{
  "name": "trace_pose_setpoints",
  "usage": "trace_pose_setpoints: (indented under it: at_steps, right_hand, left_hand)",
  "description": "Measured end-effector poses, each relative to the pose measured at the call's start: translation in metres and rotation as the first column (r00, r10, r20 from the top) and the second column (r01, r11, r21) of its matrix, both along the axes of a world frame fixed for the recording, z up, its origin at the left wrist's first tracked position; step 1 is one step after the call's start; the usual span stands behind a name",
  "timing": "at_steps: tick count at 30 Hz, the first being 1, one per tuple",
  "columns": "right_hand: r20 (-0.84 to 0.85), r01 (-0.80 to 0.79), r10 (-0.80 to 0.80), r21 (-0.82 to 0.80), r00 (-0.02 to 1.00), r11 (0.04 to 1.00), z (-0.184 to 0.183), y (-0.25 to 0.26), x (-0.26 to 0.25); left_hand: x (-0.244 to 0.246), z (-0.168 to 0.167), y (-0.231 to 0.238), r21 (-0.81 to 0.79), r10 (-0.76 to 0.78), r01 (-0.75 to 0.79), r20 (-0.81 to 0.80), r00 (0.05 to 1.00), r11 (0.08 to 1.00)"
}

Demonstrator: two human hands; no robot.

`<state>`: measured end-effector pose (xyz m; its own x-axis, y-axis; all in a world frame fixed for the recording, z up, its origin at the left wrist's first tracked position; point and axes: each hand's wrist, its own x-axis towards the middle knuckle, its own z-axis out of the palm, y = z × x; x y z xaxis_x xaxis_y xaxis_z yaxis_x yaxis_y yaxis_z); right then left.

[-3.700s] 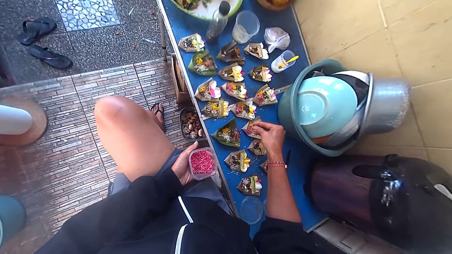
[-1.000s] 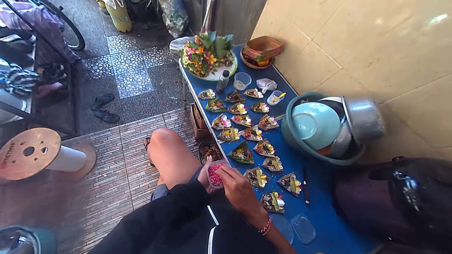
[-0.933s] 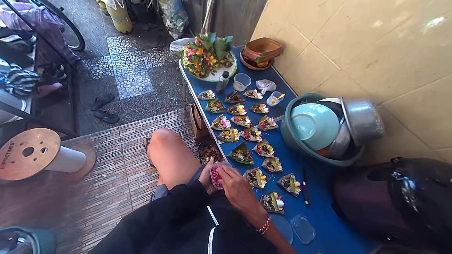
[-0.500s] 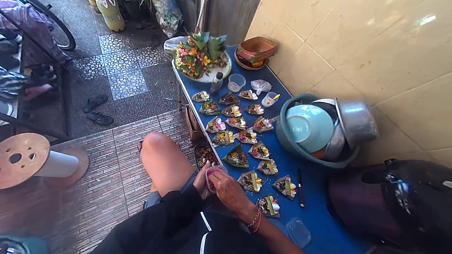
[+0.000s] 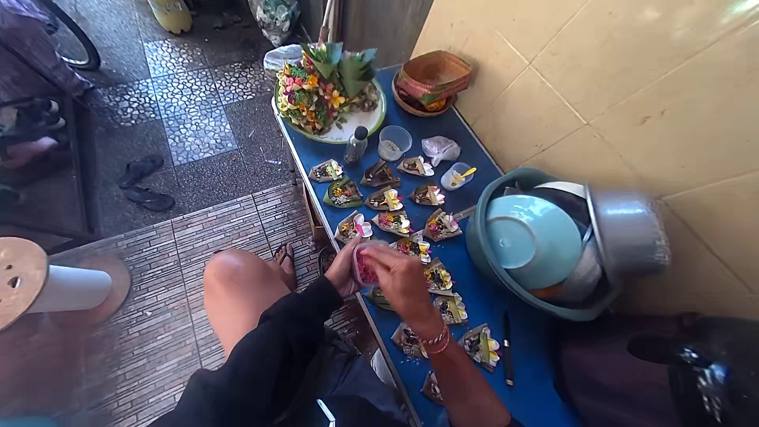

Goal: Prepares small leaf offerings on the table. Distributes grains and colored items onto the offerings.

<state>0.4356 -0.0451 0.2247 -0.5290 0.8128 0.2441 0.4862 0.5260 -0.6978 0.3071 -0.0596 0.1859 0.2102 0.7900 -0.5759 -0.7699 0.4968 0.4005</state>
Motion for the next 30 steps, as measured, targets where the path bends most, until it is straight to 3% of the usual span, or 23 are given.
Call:
trace_pose_setpoints:
  at_steps: [5, 9, 13, 17, 22, 30]
  right_hand:
    - [-0.099, 0.075, -0.12, -0.371, 0.988, 0.926, 0.014, 0.086, -0.001]
    - [-0.087, 0.185, -0.251, -0.457, 0.964, 0.87, -0.015, 0.184, -0.017]
    - [0.084, 0.321, -0.322, -0.488, 0.943, 0.812, -0.055, 0.251, -0.035]
    - [0.277, 0.37, -0.269, -0.432, 0.922, 0.822, -0.081, 0.276, -0.049]
    - [0.483, 0.342, -0.147, -0.346, 0.863, 0.873, -0.087, 0.284, -0.057]
    - [0.57, 0.311, -0.088, -0.307, 0.817, 0.899, -0.083, 0.285, -0.062]
  left_hand:
    - [-0.03, -0.022, 0.052, 0.011, 0.039, -0.04, 0.063, 0.997, 0.999]
    - [-0.053, -0.033, 0.065, 0.009, 0.149, -0.15, 0.082, 0.985, 0.989]
    - [-0.065, -0.029, 0.072, 0.022, 0.242, -0.247, 0.129, 0.962, 0.969]
    - [-0.069, -0.029, 0.074, -0.025, 0.339, -0.339, 0.136, 0.931, 0.94]
    - [-0.075, -0.029, 0.075, -0.047, 0.357, -0.354, 0.127, 0.925, 0.934]
    - [-0.072, -0.032, 0.077, -0.071, 0.366, -0.359, 0.142, 0.92, 0.931]
